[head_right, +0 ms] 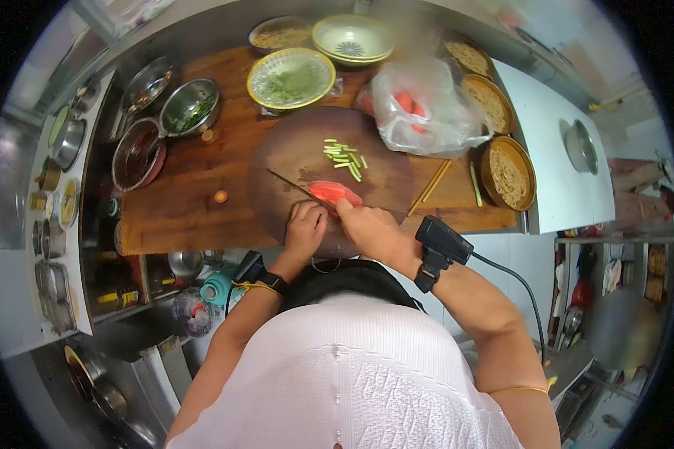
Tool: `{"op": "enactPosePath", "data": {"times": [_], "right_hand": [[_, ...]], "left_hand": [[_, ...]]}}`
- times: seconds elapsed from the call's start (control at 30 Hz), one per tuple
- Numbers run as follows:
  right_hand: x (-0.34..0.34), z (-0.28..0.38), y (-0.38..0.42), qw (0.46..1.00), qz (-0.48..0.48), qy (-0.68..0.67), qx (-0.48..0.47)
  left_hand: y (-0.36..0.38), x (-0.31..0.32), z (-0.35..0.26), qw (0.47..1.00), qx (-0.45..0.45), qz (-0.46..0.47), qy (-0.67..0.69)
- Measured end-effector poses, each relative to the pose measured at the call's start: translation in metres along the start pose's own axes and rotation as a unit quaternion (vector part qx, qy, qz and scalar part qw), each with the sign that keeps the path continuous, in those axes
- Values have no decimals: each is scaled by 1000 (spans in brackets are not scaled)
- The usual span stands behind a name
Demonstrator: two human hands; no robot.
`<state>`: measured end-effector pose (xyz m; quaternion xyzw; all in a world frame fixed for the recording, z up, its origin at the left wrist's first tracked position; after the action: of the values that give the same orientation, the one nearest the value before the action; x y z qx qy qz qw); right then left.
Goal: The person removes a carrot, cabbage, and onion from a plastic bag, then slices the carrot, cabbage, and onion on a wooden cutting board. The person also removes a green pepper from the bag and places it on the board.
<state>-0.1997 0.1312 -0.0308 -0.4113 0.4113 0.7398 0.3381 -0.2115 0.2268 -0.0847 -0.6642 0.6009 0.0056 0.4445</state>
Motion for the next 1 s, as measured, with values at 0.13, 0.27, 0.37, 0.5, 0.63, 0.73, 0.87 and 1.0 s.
{"op": "enactPosePath", "data": {"times": [0.13,0.27,0.37,0.5,0.63,0.73,0.87,1.0], "right_hand": [[-1,-2,6,1000,14,-26,7],[-3,-2,10,1000,2,-12,8],[7,-12,10,999,-31,-42,-4],[9,-16,9,999,-35,-28,5],[-5,-7,16,999,-38,-36,-3],[-2,-7,11,999,-22,-45,0],[-3,-10,9,998,-20,-64,20],[1,-11,2,991,-111,-69,27]], "left_hand": [[0,1,1,1000,1,5,-3],[1,6,0,1000,11,26,3],[7,12,3,998,11,60,-4],[15,17,12,998,20,51,-13],[11,19,6,996,24,83,-11],[11,18,10,996,14,83,-5],[16,17,15,996,5,81,-19],[23,23,24,995,20,97,-30]]}}
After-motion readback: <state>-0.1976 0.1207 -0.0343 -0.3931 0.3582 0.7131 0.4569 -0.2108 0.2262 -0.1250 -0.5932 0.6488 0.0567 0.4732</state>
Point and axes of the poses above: each hand's wrist, its own y-axis away from the middle knuckle, its own x-axis out of the palm, z = x × y, the point moved 10 cm from there along -y, towards the middle knuckle, and after that the axes turned 5 degrees about x, right-handed, at the moved point
